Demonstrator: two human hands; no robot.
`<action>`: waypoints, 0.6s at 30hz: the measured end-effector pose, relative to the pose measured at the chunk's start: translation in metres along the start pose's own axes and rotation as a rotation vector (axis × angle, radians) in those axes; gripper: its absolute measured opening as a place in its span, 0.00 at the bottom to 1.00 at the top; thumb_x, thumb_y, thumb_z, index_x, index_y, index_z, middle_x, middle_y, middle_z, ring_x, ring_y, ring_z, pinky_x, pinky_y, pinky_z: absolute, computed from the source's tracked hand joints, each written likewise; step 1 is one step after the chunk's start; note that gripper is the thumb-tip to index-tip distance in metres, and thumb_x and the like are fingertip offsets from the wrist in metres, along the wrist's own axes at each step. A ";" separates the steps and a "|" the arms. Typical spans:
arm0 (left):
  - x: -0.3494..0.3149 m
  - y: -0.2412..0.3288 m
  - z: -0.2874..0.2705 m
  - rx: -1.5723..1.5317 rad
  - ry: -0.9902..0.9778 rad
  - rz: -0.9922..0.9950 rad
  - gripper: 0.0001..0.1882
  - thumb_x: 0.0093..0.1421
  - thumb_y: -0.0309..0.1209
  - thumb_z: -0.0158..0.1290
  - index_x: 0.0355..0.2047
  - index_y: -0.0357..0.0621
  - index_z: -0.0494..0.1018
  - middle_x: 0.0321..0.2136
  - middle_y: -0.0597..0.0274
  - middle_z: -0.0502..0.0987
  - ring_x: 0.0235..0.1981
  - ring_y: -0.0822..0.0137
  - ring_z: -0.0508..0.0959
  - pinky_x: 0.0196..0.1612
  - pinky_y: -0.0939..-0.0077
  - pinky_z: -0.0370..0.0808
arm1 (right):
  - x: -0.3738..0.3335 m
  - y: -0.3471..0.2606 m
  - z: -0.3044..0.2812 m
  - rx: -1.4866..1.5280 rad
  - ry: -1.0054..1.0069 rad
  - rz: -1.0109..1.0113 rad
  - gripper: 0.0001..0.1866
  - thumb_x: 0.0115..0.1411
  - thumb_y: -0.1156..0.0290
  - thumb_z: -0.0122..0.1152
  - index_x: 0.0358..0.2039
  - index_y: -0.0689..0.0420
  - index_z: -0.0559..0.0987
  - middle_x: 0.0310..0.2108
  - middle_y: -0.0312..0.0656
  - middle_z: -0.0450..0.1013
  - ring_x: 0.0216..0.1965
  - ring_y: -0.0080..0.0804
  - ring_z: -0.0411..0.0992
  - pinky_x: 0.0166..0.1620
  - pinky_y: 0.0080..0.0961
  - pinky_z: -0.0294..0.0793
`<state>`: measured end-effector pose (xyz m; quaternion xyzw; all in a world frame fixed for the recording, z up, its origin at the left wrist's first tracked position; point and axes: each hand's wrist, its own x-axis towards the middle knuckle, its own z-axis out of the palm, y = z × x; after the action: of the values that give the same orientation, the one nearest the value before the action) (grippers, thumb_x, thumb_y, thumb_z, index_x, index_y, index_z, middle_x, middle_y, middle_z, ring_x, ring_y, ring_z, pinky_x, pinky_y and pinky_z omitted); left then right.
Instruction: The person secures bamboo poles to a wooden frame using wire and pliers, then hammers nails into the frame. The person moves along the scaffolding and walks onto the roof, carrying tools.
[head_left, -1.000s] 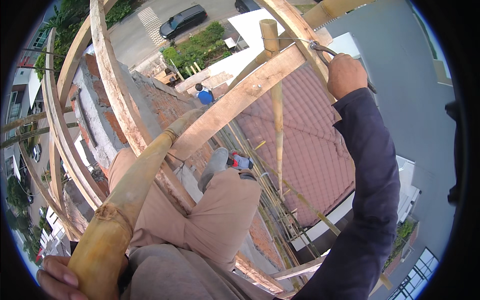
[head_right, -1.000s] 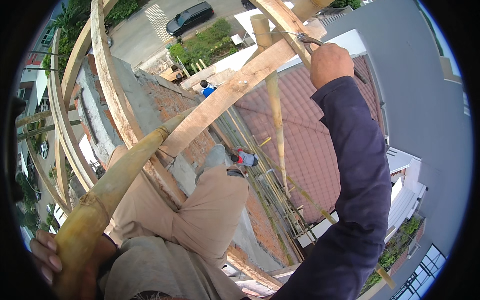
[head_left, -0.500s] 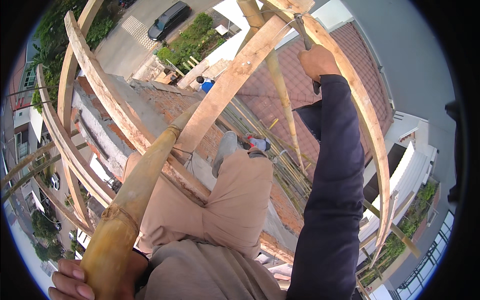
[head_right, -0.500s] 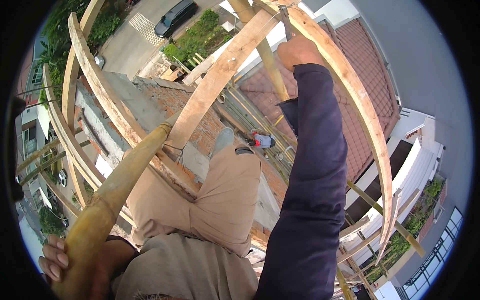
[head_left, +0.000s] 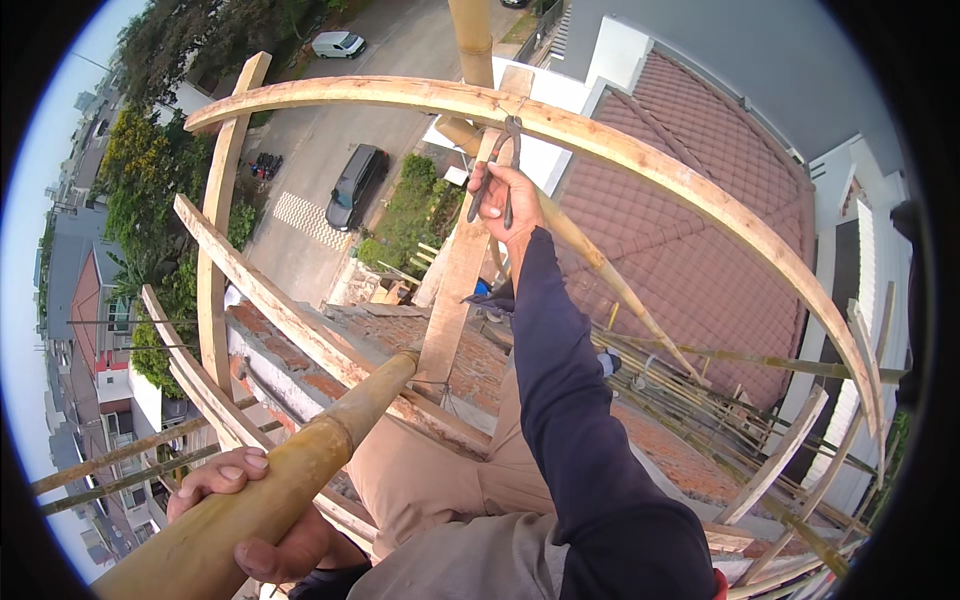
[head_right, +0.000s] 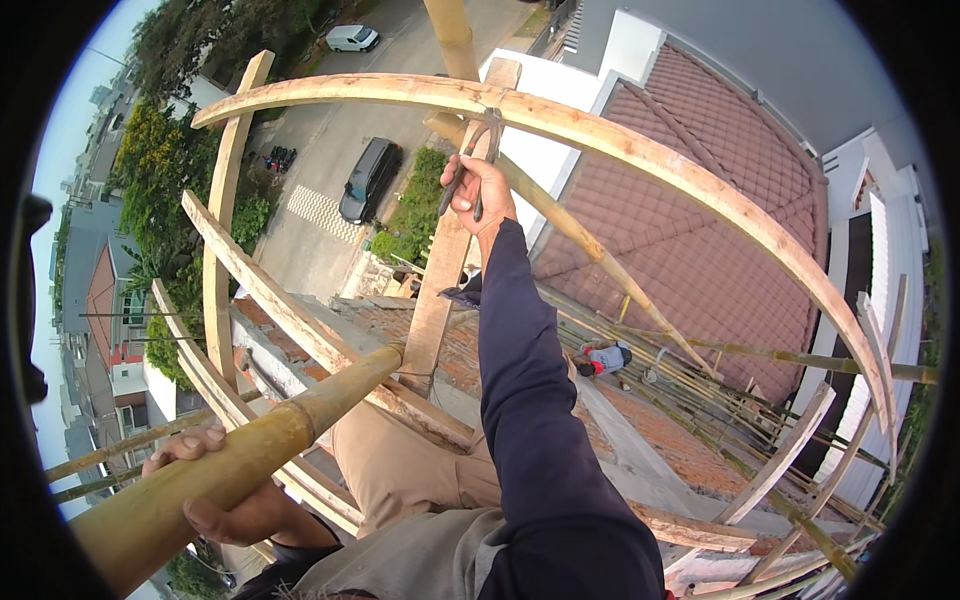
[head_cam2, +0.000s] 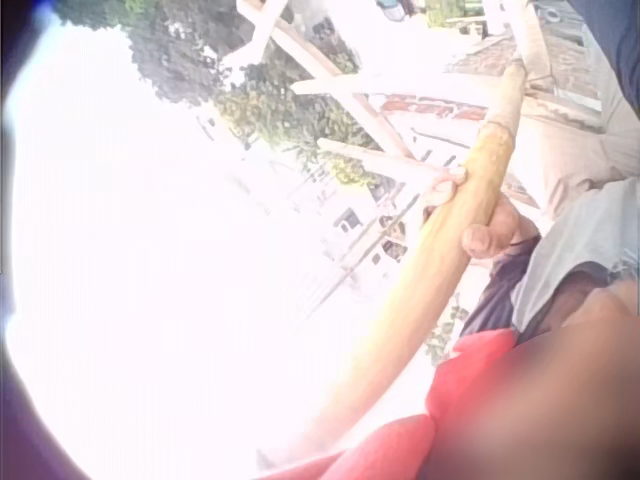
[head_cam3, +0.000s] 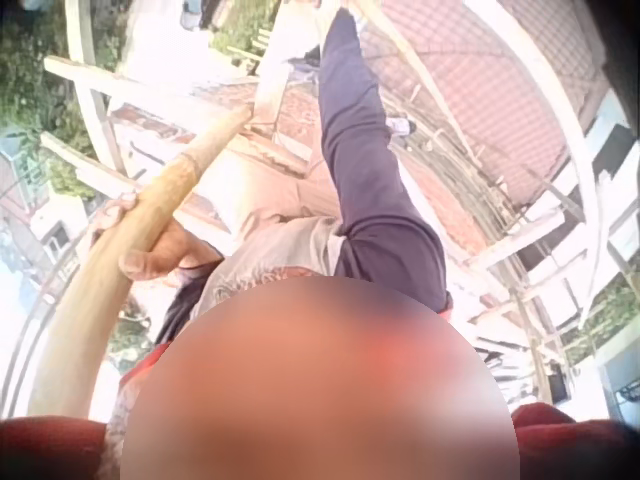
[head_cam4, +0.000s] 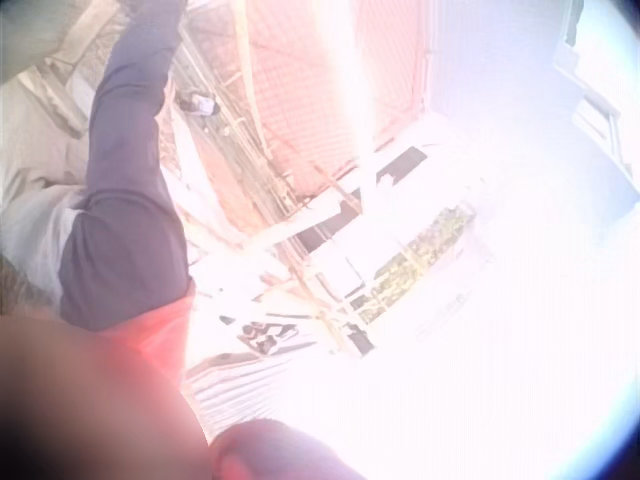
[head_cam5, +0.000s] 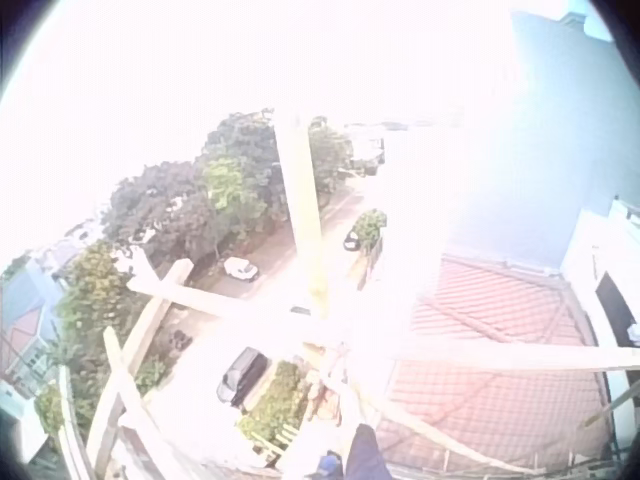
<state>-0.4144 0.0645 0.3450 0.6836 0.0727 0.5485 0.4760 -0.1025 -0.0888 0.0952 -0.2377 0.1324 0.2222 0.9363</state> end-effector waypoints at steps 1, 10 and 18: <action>-0.001 0.001 -0.003 0.040 -0.032 -0.014 0.39 0.54 0.54 0.56 0.55 0.38 0.58 0.33 0.53 0.69 0.32 0.60 0.72 0.36 0.67 0.75 | -0.004 -0.008 -0.010 -0.143 0.009 0.045 0.12 0.65 0.62 0.51 0.40 0.58 0.73 0.27 0.39 0.75 0.28 0.26 0.76 0.15 0.16 0.61; -0.013 0.007 -0.001 0.309 0.045 -0.012 0.45 0.56 0.59 0.52 0.58 0.32 0.54 0.43 0.48 0.68 0.43 0.57 0.70 0.47 0.63 0.70 | -0.014 -0.038 -0.039 -0.785 0.134 0.188 0.23 0.67 0.51 0.52 0.46 0.60 0.71 0.36 0.47 0.77 0.33 0.30 0.78 0.18 0.16 0.66; -0.117 -0.050 0.046 0.193 -0.932 0.367 0.28 0.58 0.33 0.55 0.59 0.48 0.66 0.60 0.57 0.67 0.66 0.50 0.59 0.68 0.50 0.50 | -0.026 -0.043 -0.032 -0.731 0.187 0.197 0.35 0.68 0.42 0.41 0.57 0.65 0.63 0.40 0.55 0.77 0.36 0.36 0.79 0.20 0.18 0.65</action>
<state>-0.4010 -0.0082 0.2315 0.8980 -0.2183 0.2504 0.2885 -0.1093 -0.1480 0.0940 -0.5611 0.1515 0.3207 0.7479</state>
